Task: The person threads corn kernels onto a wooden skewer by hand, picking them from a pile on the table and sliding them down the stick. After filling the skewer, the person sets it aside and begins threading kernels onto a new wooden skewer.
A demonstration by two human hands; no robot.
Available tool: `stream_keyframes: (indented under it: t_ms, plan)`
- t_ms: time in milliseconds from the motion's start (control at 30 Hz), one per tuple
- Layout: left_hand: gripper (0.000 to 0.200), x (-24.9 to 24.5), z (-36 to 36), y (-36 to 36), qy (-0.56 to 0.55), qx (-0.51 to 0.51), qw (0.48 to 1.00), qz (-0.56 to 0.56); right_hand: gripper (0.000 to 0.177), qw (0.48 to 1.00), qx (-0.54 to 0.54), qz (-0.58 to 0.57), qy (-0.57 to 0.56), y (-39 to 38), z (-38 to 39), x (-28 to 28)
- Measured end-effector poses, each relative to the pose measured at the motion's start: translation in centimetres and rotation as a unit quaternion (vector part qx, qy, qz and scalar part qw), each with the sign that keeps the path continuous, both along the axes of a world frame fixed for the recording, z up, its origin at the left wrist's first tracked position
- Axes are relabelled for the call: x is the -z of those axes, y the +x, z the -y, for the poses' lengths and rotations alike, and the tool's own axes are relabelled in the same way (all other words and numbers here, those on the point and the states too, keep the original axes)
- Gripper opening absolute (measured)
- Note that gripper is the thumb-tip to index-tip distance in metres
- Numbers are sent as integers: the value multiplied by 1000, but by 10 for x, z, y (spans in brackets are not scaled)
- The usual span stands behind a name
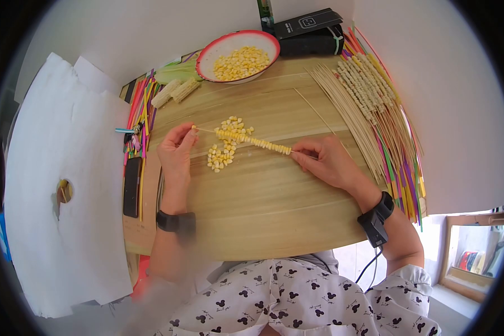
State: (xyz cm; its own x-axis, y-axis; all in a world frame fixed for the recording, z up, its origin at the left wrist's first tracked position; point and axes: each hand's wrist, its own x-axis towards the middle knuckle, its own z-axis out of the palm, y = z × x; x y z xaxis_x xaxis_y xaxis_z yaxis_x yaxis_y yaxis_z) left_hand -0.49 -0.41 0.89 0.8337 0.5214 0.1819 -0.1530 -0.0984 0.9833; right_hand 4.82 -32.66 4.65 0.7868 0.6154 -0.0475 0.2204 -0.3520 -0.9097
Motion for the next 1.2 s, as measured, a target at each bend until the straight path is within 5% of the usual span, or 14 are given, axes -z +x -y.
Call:
stream_keyframes:
  t_ms: [333, 1200]
  plan:
    - [18, 0, 3, 0, -6, 6, 1000, -2, 14, 1000, -2, 20, 0, 1, -1, 7]
    - [13, -6, 17, -2, 202, -97, 974, -29, 18, 996, -17, 68, -48, 3, 1, 3]
